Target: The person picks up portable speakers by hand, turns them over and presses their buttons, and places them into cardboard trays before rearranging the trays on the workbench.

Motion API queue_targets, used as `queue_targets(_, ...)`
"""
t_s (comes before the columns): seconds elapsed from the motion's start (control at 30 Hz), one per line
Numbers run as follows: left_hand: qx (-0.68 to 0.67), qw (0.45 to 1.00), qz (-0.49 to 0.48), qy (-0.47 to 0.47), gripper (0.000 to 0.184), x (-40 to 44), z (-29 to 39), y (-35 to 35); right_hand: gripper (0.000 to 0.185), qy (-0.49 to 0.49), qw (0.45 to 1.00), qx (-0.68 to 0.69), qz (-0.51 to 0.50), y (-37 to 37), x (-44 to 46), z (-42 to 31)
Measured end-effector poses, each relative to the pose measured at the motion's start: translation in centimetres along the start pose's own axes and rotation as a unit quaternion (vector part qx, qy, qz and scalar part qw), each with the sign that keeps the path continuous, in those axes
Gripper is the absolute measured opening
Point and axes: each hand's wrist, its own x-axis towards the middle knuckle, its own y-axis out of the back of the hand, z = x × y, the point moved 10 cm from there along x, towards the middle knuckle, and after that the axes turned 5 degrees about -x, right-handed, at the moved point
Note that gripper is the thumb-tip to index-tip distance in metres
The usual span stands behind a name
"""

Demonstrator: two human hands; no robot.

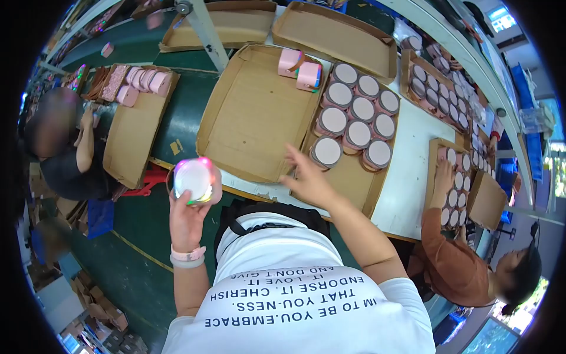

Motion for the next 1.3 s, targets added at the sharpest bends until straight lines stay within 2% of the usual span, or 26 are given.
queue_targets(0.03,0.037,0.999,0.003,-0.025,0.055,0.6,-0.1,-1.6,0.086,-0.019,0.99,0.131,-0.058,-1.6,-0.6,-1.4)
queue_targets(0.07,0.131,0.986,-0.048,-0.094,0.056,1.3,0.3,-4.0,0.086,-0.024,0.99,0.132,-0.051,-1.9,-1.0,-2.2)
queue_targets(0.13,0.294,0.92,-0.127,-0.226,0.059,2.1,-0.6,-8.2,0.093,0.03,0.954,0.289,-0.068,-3.0,-1.4,-5.0)
queue_targets(0.17,0.362,0.874,-0.153,-0.286,0.06,2.0,-1.3,-10.2,0.093,0.029,0.955,0.288,-0.063,-3.1,-1.3,-5.6)
queue_targets(0.23,0.474,0.752,-0.251,-0.383,0.062,-0.3,-1.9,-16.7,0.098,-0.001,0.816,0.578,0.015,-2.1,-1.1,-5.5)
queue_targets(0.27,0.493,0.701,-0.292,-0.425,0.064,-1.6,-2.8,-18.5,0.082,-0.028,0.804,0.589,0.07,-1.5,-1.4,-4.8)
queue_targets(0.3,0.508,0.644,-0.332,-0.466,0.065,-3.0,-3.6,-20.0,0.082,-0.022,0.803,0.59,0.082,-1.0,-1.7,-4.0)
queue_targets(0.33,0.5,0.616,-0.371,-0.483,0.062,-3.9,-4.0,-21.3,0.074,-0.032,0.758,0.647,0.074,-0.8,-2.0,-2.7)
queue_targets(0.37,0.496,0.588,-0.424,-0.478,0.073,-4.5,-4.4,-22.3,0.067,-0.04,0.71,0.7,0.063,-0.5,-2.3,-1.6)
queue_targets(0.4,0.47,0.602,-0.479,-0.431,0.075,-4.2,-5.2,-22.7,0.06,-0.023,0.722,0.682,0.112,1.1,-2.7,-1.2)
queue_targets(0.43,0.443,0.612,-0.532,-0.382,0.078,-3.8,-6.0,-22.8,0.063,-0.016,0.667,0.733,0.129,1.9,-3.1,-0.2)
queue_targets(0.47,0.441,0.603,-0.541,-0.386,0.078,-3.5,-6.2,-22.8,0.065,-0.028,0.702,0.689,0.178,2.7,-4.0,2.1)
queue_targets(0.53,0.424,0.654,-0.59,-0.212,0.079,-1.1,-8.8,-22.1,0.072,-0.097,0.758,0.583,0.276,4.0,-6.7,4.7)
queue_targets(0.57,0.422,0.643,-0.602,-0.213,0.079,-0.4,-9.4,-22.0,0.077,-0.154,0.778,0.518,0.32,4.7,-8.4,5.2)
queue_targets(0.6,0.436,0.694,-0.543,-0.184,0.078,2.3,-9.9,-21.4,0.088,-0.135,0.839,0.395,0.349,5.4,-9.6,6.0)
queue_targets(0.63,0.448,0.74,-0.479,-0.151,0.076,5.4,-10.7,-20.7,0.088,-0.133,0.834,0.395,0.362,5.0,-11.2,7.6)
queue_targets(0.67,0.464,0.765,-0.429,-0.121,0.078,8.6,-11.7,-20.0,0.092,-0.151,0.883,0.219,0.386,5.6,-13.1,8.4)
queue_targets(0.7,0.482,0.768,-0.389,-0.159,0.079,11.9,-12.3,-19.6,0.095,-0.168,0.903,0.035,0.394,6.0,-14.6,8.3)
queue_targets(0.8,0.556,0.744,-0.27,-0.253,0.085,21.2,-12.0,-21.7,0.097,-0.23,0.861,-0.024,0.452,5.2,-18.2,9.8)
queue_targets(0.9,0.58,0.717,-0.224,-0.316,0.095,27.8,-13.3,-25.7,0.098,-0.318,0.796,0.089,0.507,3.7,-21.6,10.5)
queue_targets(0.97,0.582,0.706,-0.223,-0.336,0.098,29.5,-14.1,-29.0,0.099,-0.323,0.774,0.129,0.529,3.2,-22.5,10.1)
queue_targets(1.03,0.701,0.606,-0.223,-0.302,0.098,30.7,-16.0,-31.3,0.098,-0.341,0.789,0.04,0.51,3.6,-22.5,8.0)
queue_targets(1.17,0.642,0.616,-0.265,-0.372,0.092,34.7,-15.7,-31.8,0.096,-0.316,0.806,-0.17,0.47,5.2,-21.2,3.5)
queue_targets(1.23,0.555,0.685,-0.317,-0.351,0.085,35.5,-14.5,-31.2,0.095,-0.301,0.809,-0.191,0.467,5.7,-20.3,2.4)
queue_targets(1.27,0.544,0.723,-0.305,-0.297,0.069,36.1,-14.7,-29.7,0.095,-0.285,0.814,-0.213,0.459,6.2,-19.8,1.7)
queue_targets(1.3,0.544,0.724,-0.303,-0.298,0.069,35.9,-14.4,-29.3,0.095,-0.283,0.815,-0.214,0.459,6.9,-19.7,1.4)
